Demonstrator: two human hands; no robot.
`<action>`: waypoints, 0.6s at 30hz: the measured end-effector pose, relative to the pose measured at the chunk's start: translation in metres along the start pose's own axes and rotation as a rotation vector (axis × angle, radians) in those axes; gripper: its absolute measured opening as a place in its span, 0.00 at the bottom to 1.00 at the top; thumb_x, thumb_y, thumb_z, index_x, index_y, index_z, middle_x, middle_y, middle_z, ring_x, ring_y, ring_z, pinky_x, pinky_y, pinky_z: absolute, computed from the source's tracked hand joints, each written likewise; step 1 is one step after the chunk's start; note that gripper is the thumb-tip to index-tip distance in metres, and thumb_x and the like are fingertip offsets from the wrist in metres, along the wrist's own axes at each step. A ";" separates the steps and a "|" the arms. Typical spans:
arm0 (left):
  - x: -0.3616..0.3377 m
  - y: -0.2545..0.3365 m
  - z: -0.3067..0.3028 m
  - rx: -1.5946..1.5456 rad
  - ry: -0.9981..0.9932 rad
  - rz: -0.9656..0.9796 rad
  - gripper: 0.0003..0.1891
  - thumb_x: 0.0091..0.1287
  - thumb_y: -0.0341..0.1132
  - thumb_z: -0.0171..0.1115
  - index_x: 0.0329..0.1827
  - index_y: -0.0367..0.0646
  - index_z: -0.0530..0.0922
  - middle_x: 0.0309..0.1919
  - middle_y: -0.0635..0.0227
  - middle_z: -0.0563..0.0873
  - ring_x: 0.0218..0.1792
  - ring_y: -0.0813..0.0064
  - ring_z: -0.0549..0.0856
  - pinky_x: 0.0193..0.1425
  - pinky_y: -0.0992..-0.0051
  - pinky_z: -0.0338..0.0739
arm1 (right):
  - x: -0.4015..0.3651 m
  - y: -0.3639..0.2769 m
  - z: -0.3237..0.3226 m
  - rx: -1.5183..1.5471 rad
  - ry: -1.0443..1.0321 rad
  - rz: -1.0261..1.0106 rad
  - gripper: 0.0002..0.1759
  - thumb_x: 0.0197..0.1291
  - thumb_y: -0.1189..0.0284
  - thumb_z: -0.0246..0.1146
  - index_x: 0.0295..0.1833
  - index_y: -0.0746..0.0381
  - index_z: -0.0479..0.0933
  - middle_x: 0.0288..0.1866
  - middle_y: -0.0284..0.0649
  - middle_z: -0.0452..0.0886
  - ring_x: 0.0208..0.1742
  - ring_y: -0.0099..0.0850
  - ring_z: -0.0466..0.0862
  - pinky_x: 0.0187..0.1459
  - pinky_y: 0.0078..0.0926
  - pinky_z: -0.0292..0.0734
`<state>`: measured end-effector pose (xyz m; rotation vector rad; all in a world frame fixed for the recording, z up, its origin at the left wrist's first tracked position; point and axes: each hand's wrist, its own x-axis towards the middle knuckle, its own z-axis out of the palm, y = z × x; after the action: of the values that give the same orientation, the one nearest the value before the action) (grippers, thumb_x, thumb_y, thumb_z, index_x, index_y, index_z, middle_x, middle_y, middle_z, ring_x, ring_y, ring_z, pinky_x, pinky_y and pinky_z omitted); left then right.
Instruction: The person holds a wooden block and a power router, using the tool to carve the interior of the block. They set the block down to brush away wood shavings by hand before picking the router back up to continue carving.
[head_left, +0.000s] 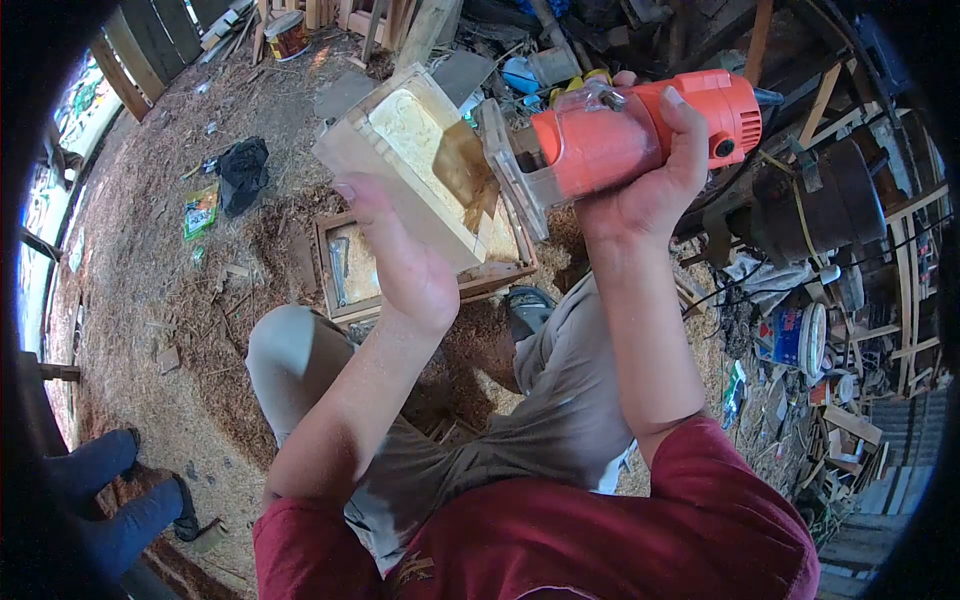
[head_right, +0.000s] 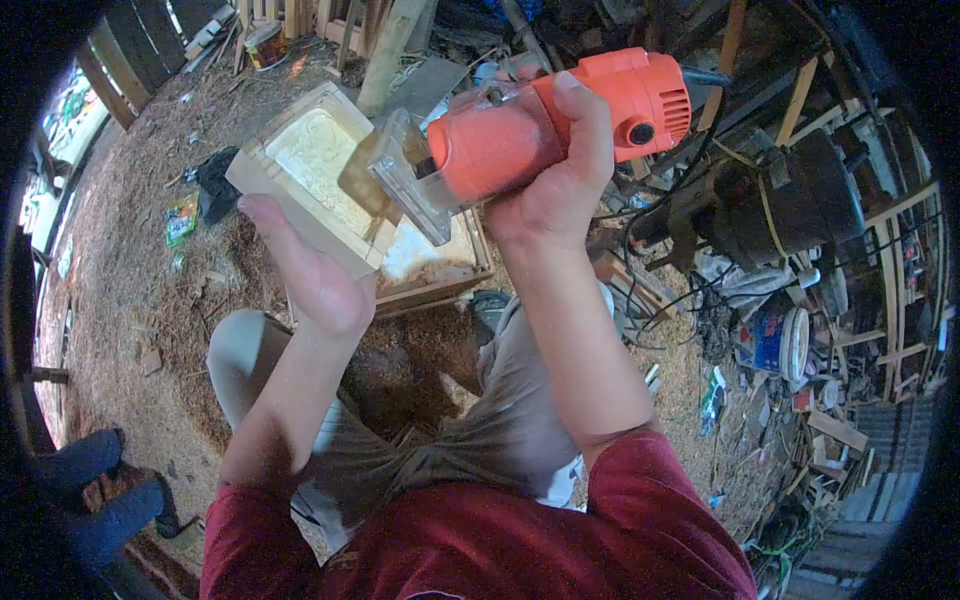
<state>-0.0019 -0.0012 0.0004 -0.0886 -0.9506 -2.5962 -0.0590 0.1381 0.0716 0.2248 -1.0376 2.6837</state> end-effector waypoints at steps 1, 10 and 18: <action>0.000 0.000 -0.001 -0.002 -0.007 0.000 0.44 0.74 0.70 0.36 0.81 0.45 0.51 0.76 0.70 0.63 0.76 0.73 0.61 0.81 0.69 0.51 | 0.000 0.000 0.000 0.002 0.002 -0.003 0.26 0.54 0.62 0.67 0.55 0.61 0.68 0.46 0.43 0.78 0.48 0.40 0.81 0.55 0.49 0.79; 0.001 -0.003 -0.003 -0.007 0.043 0.007 0.44 0.75 0.70 0.36 0.81 0.44 0.49 0.77 0.68 0.61 0.77 0.73 0.60 0.81 0.69 0.50 | -0.002 0.001 0.003 -0.020 0.034 -0.035 0.25 0.54 0.63 0.67 0.53 0.62 0.69 0.47 0.44 0.79 0.48 0.41 0.81 0.55 0.49 0.79; 0.001 -0.002 -0.003 -0.016 0.017 0.006 0.41 0.77 0.67 0.34 0.81 0.43 0.49 0.77 0.68 0.60 0.77 0.74 0.59 0.82 0.69 0.49 | 0.000 0.003 0.001 -0.014 0.029 -0.007 0.28 0.52 0.60 0.68 0.53 0.66 0.70 0.45 0.44 0.77 0.46 0.41 0.80 0.53 0.48 0.79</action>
<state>-0.0030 -0.0016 -0.0027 -0.0741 -0.9222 -2.5952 -0.0598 0.1354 0.0702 0.1858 -1.0446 2.6641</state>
